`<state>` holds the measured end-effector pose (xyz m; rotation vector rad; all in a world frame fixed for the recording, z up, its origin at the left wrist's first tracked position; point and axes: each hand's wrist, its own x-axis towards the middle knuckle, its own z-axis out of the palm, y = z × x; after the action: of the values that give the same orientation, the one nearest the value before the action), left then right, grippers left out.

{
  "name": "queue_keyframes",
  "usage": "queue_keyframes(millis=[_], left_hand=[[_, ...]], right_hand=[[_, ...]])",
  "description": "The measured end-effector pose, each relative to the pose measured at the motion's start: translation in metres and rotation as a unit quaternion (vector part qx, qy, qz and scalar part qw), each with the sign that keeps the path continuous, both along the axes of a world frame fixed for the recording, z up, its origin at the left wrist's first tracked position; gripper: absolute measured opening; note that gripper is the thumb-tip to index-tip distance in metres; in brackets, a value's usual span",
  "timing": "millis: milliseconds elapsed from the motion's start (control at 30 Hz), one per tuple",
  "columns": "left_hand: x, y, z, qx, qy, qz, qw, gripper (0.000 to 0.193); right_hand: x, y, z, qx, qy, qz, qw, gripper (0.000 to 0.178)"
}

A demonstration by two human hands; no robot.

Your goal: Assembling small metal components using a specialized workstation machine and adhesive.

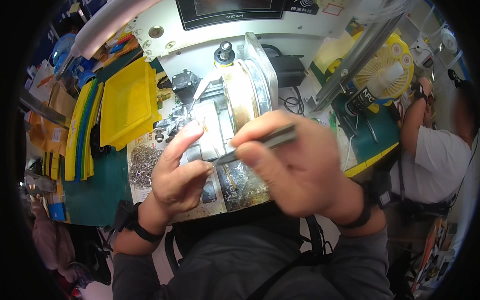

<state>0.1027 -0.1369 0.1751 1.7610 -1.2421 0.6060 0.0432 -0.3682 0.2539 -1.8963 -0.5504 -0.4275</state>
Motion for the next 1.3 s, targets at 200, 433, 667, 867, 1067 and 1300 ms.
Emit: queue_keyframes(millis=[200,433,667,867,1067,1300], left_hand=[[0.002,0.006,-0.006,-0.006,0.017,0.017,1.0,0.026],[0.0,0.0,-0.003,-0.009,0.009,0.014,1.0,0.024],[-0.006,0.0,-0.005,-0.007,0.018,0.063,0.998,0.015],[-0.019,0.015,0.02,0.104,0.182,0.106,0.972,0.012],[-0.062,-0.044,0.042,0.058,0.064,0.034,0.996,0.046],[-0.06,-0.097,0.033,0.137,0.347,-0.024,0.928,0.03]], right_hand=[[-0.021,-0.058,-0.05,0.295,0.075,-0.102,0.947,0.027],[-0.048,-0.13,-0.088,0.271,0.199,-0.271,0.902,0.051],[0.022,-0.082,-0.011,-0.273,-0.268,-0.147,0.912,0.031],[0.03,-0.092,0.017,-0.205,-0.055,-0.058,0.975,0.014],[-0.005,-0.094,-0.009,-0.234,-0.185,-0.015,0.954,0.012],[-0.021,-0.083,-0.034,-0.221,-0.207,0.051,0.952,0.018]])
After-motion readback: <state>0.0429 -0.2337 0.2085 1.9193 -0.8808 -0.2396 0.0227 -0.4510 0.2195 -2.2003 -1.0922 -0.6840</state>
